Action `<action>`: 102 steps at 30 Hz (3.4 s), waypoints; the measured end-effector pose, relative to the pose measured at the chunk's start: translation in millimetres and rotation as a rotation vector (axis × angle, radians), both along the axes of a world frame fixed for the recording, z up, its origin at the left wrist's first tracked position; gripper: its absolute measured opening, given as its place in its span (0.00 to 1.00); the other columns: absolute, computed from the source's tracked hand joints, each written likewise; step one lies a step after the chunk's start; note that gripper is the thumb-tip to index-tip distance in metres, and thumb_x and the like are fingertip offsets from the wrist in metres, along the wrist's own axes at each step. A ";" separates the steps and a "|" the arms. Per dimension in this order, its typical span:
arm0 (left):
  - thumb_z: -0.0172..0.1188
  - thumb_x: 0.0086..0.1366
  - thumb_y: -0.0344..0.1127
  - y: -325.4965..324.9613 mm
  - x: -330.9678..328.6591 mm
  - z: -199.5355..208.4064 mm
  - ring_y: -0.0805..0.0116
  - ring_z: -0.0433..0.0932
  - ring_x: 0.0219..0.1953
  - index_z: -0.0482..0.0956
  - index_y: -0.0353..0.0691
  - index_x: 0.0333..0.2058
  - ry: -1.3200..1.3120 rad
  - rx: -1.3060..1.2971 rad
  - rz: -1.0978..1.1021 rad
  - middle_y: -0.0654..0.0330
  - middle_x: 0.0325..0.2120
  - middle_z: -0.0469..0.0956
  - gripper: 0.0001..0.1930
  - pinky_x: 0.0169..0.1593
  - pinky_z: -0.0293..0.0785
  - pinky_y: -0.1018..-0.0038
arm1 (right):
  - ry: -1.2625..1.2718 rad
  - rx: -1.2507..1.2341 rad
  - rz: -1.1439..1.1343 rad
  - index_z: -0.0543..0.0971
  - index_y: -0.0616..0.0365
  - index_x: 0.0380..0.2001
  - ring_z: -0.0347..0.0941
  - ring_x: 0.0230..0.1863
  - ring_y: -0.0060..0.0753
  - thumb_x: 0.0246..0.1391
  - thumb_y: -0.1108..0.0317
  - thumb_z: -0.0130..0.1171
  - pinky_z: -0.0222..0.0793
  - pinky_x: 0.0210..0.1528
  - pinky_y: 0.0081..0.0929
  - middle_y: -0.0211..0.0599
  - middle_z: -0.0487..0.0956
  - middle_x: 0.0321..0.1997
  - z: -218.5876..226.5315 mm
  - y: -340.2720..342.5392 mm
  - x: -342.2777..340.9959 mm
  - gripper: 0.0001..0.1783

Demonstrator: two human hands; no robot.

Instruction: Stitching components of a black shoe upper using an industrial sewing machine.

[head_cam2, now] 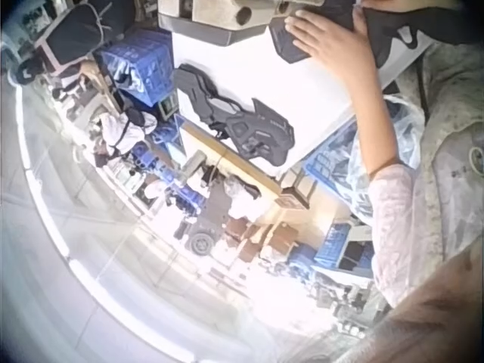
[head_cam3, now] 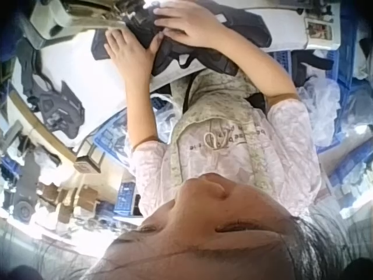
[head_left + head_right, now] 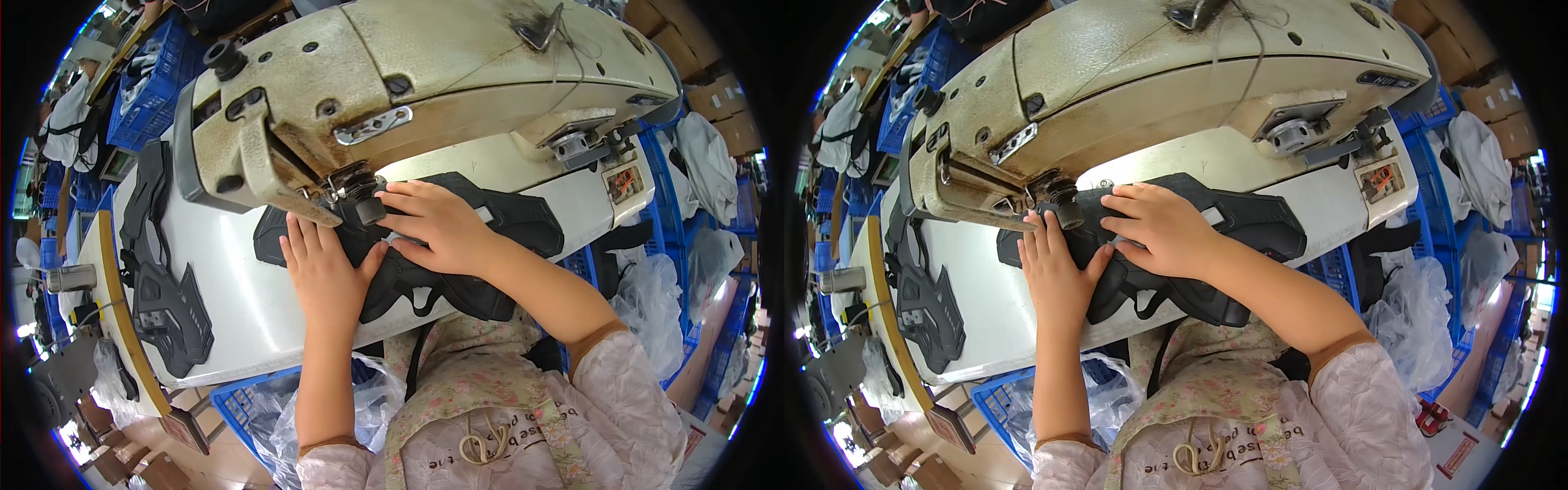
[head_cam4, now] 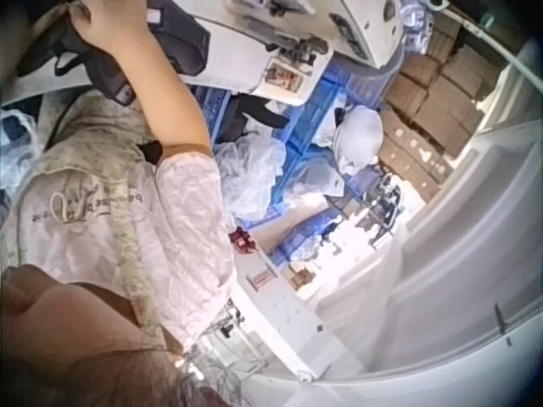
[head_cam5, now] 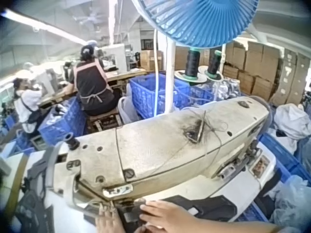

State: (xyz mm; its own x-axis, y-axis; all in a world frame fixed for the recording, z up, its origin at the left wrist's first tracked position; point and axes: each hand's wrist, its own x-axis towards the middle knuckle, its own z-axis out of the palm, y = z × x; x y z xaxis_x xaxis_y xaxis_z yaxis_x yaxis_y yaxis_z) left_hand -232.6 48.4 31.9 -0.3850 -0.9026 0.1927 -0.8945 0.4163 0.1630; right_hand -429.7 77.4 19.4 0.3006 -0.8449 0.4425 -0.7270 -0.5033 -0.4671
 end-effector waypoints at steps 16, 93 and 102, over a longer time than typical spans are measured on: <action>0.67 0.51 0.62 -17.3 1.1 -8.8 0.44 0.59 0.67 0.66 0.24 0.57 0.058 -0.023 0.006 0.37 0.58 0.66 0.48 0.67 0.53 0.48 | 0.092 -0.058 0.005 0.80 0.54 0.44 0.69 0.60 0.46 0.50 0.64 0.62 0.66 0.60 0.43 0.39 0.76 0.56 1.2 -15.0 -1.6 0.17; 0.71 0.49 0.36 -82.6 27.8 3.9 0.42 0.76 0.42 0.80 0.36 0.43 0.292 0.054 -0.379 0.47 0.36 0.80 0.21 0.48 0.71 0.58 | 0.060 -0.030 -0.279 0.76 0.63 0.46 0.65 0.63 0.48 0.45 0.59 0.67 0.64 0.59 0.43 0.45 0.73 0.59 -5.1 -20.5 41.9 0.26; 0.71 0.50 0.36 -88.4 27.3 4.9 0.43 0.77 0.43 0.82 0.36 0.41 0.333 0.025 -0.391 0.48 0.38 0.81 0.18 0.48 0.72 0.58 | 0.068 0.041 -0.268 0.78 0.65 0.47 0.64 0.64 0.48 0.49 0.57 0.65 0.62 0.62 0.42 0.45 0.72 0.60 -6.2 -28.9 41.6 0.26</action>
